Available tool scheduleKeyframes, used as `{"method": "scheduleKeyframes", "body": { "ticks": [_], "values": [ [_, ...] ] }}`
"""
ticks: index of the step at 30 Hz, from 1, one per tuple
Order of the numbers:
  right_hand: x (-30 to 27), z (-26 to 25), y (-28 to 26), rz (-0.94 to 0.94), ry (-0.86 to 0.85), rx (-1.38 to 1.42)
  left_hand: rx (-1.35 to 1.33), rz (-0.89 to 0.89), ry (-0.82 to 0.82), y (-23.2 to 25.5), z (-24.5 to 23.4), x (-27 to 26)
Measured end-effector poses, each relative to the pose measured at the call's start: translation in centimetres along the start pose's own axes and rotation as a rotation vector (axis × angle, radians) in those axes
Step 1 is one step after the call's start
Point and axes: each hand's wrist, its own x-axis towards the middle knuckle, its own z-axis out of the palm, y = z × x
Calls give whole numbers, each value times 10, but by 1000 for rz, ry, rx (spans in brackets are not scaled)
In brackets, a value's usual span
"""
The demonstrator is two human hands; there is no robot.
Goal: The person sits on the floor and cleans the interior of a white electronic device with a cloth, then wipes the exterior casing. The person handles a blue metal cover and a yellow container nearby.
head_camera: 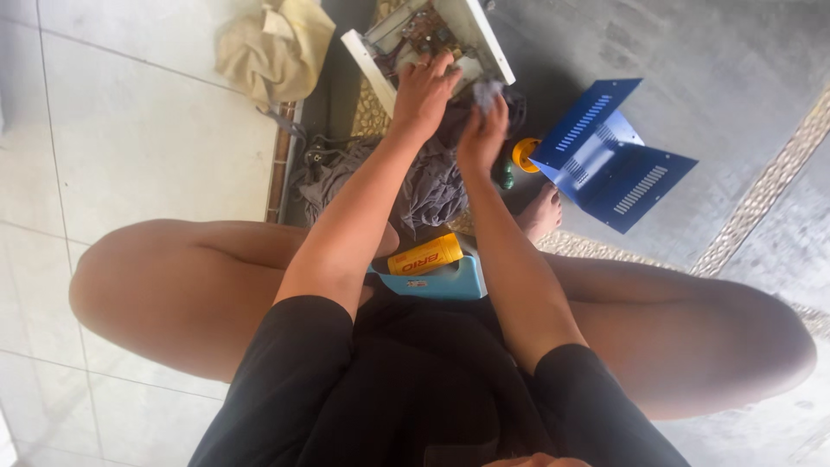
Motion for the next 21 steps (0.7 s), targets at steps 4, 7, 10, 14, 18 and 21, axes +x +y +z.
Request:
{"method": "scheduleKeyframes", "body": {
  "ticks": [4,7,10,14,18,21],
  "values": [
    [0,4,-16,-89,-267,-258,110,24,-19,3,-3,4],
    [-4,-16,-25,-95,-366,-246,110,49,-40,4,-13,5],
    [-4,-39,-26,-80,-409,-154,123,112,-85,0,-20,3],
    [4,-34,-28,54,-244,-47,179,169,-136,-3,-21,8],
    [5,-13,-30,-1,-332,-147,181,172,-149,-1,-19,5],
    [-2,-15,-31,1,-383,-199,207,171,-139,2,-26,11]
  ]
}}
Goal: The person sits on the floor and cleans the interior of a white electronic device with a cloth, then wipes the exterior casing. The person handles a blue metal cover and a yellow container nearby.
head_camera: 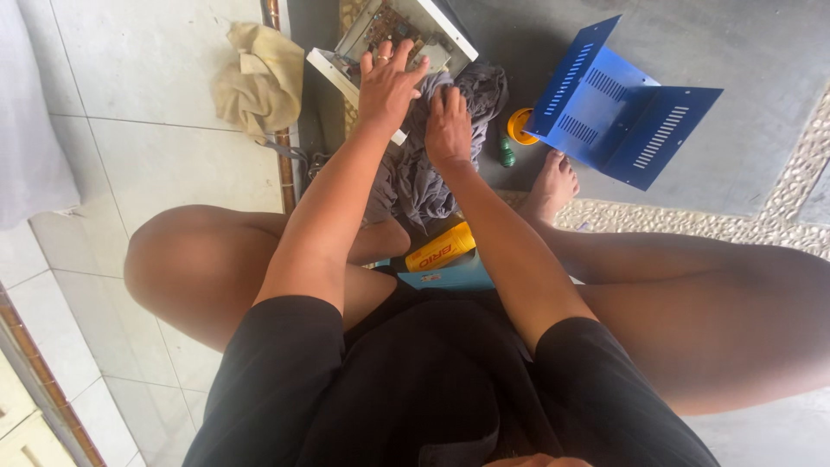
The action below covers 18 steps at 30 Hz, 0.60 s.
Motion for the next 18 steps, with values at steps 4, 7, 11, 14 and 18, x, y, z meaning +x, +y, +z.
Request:
{"method": "scheduleKeyframes", "body": {
  "ticks": [4,7,11,14,18],
  "values": [
    [-22,2,18,-109,-16,41,-47,-14,-64,3,-13,3],
    [-38,27,43,-7,116,244,-63,-2,-25,6,-15,0],
    [-14,72,67,258,236,427,11,26,-5,15,-20,-1],
    [-2,76,68,378,180,474,62,84,-8,23,-28,0],
    [-2,47,38,355,33,278,66,49,-24,24,-32,-7]
  ]
}}
